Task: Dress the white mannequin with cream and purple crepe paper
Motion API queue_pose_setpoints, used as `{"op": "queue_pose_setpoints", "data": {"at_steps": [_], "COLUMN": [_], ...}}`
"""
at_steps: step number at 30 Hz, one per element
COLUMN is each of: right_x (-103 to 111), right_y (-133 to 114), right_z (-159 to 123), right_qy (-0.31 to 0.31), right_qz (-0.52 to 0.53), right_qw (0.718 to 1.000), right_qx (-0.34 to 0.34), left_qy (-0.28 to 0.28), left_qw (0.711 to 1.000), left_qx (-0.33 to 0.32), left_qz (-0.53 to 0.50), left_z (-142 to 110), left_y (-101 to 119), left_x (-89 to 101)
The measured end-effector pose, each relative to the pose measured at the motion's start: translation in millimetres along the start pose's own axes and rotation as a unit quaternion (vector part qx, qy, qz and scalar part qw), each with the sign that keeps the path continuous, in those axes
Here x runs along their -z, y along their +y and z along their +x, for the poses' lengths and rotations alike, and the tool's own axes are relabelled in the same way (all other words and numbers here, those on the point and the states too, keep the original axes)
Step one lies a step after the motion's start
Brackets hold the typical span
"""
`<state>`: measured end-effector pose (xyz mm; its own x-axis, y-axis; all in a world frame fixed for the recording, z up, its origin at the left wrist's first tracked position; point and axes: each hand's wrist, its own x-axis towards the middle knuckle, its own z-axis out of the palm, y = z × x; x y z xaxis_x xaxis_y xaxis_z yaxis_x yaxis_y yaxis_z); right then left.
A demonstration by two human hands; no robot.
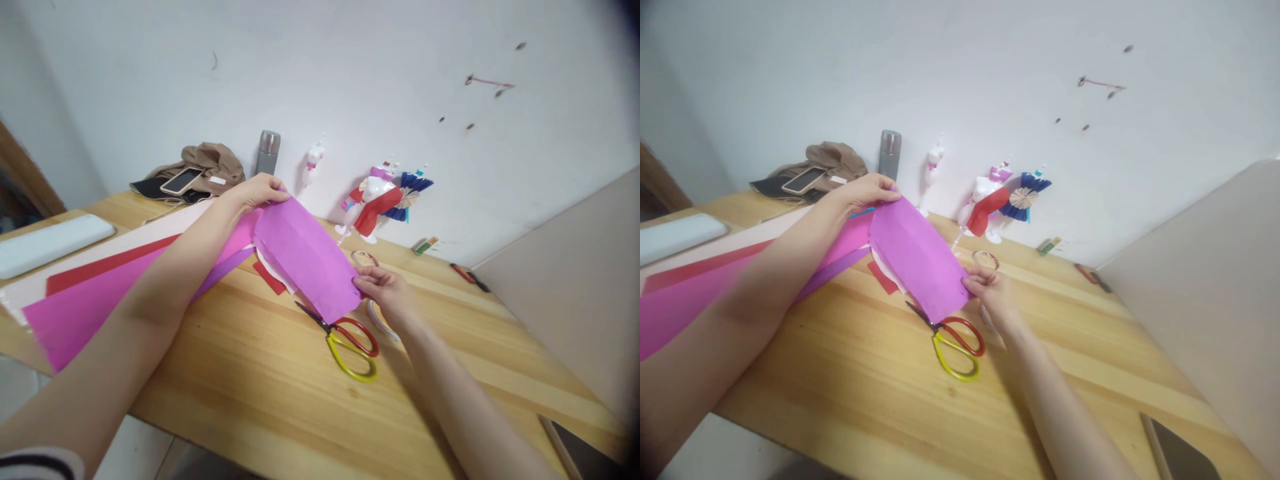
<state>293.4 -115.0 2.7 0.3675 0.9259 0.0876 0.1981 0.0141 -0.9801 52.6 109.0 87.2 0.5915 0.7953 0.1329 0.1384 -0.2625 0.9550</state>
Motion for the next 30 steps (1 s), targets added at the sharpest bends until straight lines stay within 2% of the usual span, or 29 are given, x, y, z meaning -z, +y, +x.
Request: {"op": "queue_pose_setpoints", "data": {"at_steps": [3,6,12,21,27,30], "right_x": [-2.4,-4.9,-7.8,-4.3,-1.9,-0.9], "right_y": [-1.4,-4.0,-8.3,-9.8,-9.1,-7.6], "right_z": [-1.5,-3.3,-5.4,-3.7,-4.4,-4.3], "right_qy": [0.006,0.017,-0.004,0.009,-0.004,-0.007], "right_qz": [0.03,0.039,0.004,-0.025,-0.04,-0.04], "right_qw": [0.999,0.998,0.999,0.999,0.999,0.999], "right_qx": [-0.033,-0.038,-0.042,-0.034,-0.015,-0.003], "left_qy": [0.015,0.028,0.02,0.082,0.029,0.031], "left_qw": [0.999,0.999,0.999,0.993,0.99,0.992], "left_qx": [-0.005,-0.02,-0.023,-0.049,-0.089,-0.085], "left_qz": [-0.03,-0.036,-0.037,0.075,0.104,0.083], "left_z": [1.7,3.1,0.7,-1.5,-0.4,-0.4], "left_y": [-0.6,-1.6,0.3,4.5,3.1,3.8], "left_x": [-2.4,-3.9,-6.3,-5.5,0.4,2.2]}}
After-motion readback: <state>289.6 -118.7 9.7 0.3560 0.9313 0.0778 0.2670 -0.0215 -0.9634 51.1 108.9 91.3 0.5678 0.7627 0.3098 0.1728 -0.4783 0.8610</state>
